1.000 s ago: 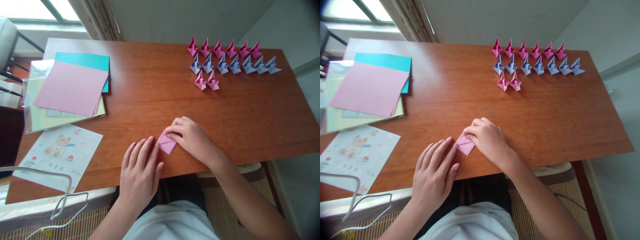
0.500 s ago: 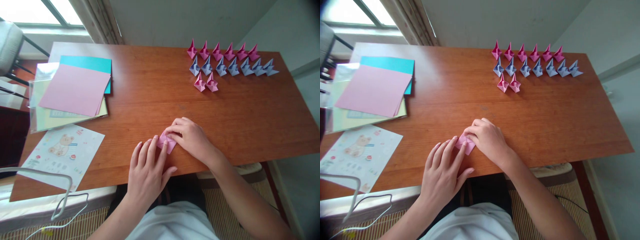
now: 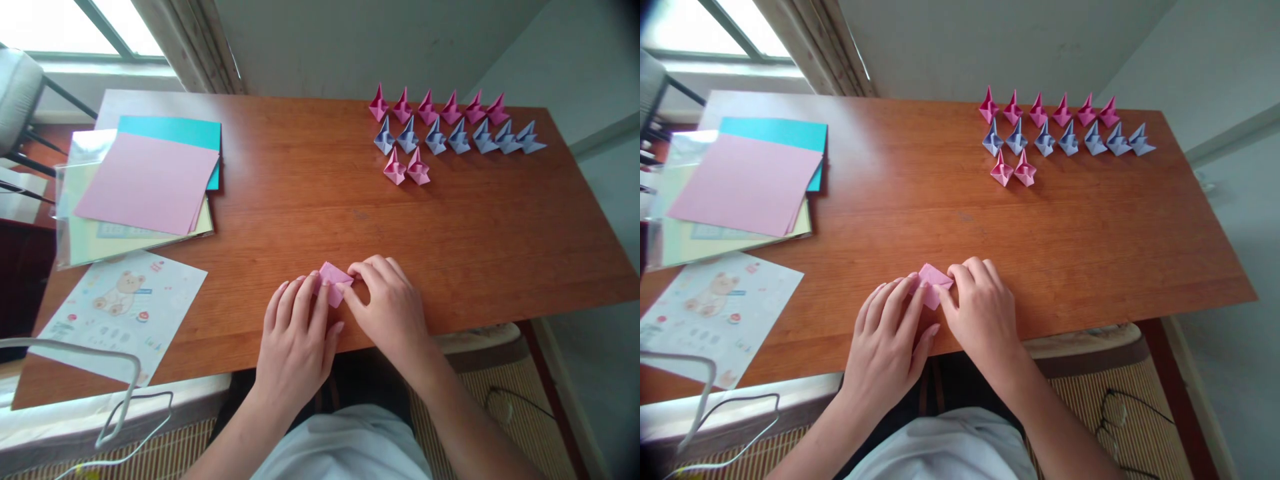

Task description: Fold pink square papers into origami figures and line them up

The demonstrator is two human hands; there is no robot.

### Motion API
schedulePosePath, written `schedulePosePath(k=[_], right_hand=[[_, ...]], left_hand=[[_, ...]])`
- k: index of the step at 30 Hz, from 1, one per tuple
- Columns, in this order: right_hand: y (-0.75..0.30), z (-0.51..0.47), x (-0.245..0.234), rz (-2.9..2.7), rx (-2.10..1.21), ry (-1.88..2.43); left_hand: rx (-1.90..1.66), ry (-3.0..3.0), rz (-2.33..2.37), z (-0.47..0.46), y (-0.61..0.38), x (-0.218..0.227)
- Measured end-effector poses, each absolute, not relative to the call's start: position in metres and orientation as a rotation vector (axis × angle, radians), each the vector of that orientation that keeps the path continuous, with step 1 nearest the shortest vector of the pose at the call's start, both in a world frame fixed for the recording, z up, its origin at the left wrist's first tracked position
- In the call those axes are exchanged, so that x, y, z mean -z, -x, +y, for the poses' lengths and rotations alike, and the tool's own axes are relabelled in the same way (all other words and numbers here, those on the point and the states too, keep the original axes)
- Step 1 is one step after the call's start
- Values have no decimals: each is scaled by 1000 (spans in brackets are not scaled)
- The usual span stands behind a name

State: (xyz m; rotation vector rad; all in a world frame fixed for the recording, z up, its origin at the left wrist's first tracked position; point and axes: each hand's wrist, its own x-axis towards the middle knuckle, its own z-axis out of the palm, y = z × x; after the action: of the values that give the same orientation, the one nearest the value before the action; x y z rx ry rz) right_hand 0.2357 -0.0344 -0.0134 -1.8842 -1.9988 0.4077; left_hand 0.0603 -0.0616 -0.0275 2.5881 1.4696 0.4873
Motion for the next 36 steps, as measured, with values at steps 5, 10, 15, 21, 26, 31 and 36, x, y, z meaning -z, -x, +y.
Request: schedulePosePath(k=[5,10,15,21,26,31,36], right_hand=[[-229,-38,15,-1910,-472,1884],[-230,-42,14,-1694,-649,1760],[-226,-50,4,-1611,-560,1586],[-220,-59,5,-1757,-336,1390],[-215,-68,10,-1915,-258,1347],[-229,-70,10,-2085,-251,1227],[-257,-63,12,-2142,-198,1169]], left_hand=[[-581,-2484,1449,-61,-59,27],[-814,-2253,1478,-58,-55,17],[-950,-1882,1437,-54,-55,6],[-909,-1254,1227,-45,-65,-5],[-953,-1003,1218,-36,-69,-8],[-939,-1026,1249,-26,-60,-3],[-802,-1148,1183,-17,-49,0]])
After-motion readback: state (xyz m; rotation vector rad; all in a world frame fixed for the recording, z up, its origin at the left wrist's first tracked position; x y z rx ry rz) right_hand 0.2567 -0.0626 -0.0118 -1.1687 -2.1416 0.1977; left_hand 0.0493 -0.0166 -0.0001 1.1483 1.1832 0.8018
